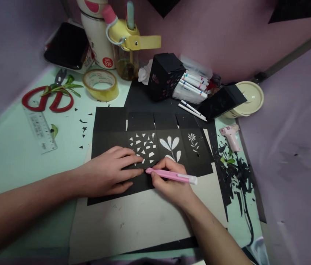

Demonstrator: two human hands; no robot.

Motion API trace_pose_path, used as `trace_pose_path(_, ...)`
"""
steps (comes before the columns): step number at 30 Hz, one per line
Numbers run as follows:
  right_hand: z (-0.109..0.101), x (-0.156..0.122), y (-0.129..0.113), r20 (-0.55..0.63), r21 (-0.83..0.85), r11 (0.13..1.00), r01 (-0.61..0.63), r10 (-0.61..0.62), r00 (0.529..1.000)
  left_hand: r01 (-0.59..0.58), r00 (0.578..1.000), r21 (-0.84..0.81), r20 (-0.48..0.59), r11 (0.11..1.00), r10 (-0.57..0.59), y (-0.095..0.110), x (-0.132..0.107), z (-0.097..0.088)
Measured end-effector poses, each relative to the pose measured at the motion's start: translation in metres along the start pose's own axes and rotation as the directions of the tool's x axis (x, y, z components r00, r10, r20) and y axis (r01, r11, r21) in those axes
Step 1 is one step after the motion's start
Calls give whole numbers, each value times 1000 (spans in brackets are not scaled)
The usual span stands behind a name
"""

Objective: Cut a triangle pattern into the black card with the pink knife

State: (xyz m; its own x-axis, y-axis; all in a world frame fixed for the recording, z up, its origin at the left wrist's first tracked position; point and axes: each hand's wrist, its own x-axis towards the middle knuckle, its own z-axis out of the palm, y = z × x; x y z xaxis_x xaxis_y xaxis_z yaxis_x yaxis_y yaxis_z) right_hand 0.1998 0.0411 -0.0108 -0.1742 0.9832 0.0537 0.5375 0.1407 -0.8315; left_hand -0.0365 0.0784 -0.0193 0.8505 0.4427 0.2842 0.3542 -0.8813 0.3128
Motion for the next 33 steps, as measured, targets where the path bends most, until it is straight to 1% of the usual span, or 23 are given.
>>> trace_pose_path(8, 0, 1, -2, 7, 4, 1000, -10, 10, 1000, 7, 1000, -2, -10, 1000, -7, 1, 0, 1)
trace_pose_path(17, -2, 2, -3, 45, 8, 998, -55, 55, 997, 18, 1000, -14, -1, 1000, -18, 1, 0, 0)
trace_pose_path(20, -5, 5, -6, 79, 3, 996, -89, 88, 993, 24, 1000, -25, -2, 999, -25, 1, 0, 0)
trace_pose_path(24, -11, 15, -8, 169, 8, 994, -113, 110, 979, 31, 999, -37, 10, 999, -31, 1, 0, -1)
trace_pose_path(28, -14, 23, -5, 232, 21, 996, -90, 82, 969, 48, 999, -52, 24, 997, -47, 1, 0, -1)
trace_pose_path(33, -14, 24, 0, 242, 3, 999, -45, 43, 969, 65, 997, -75, 40, 995, -62, 0, 0, 0)
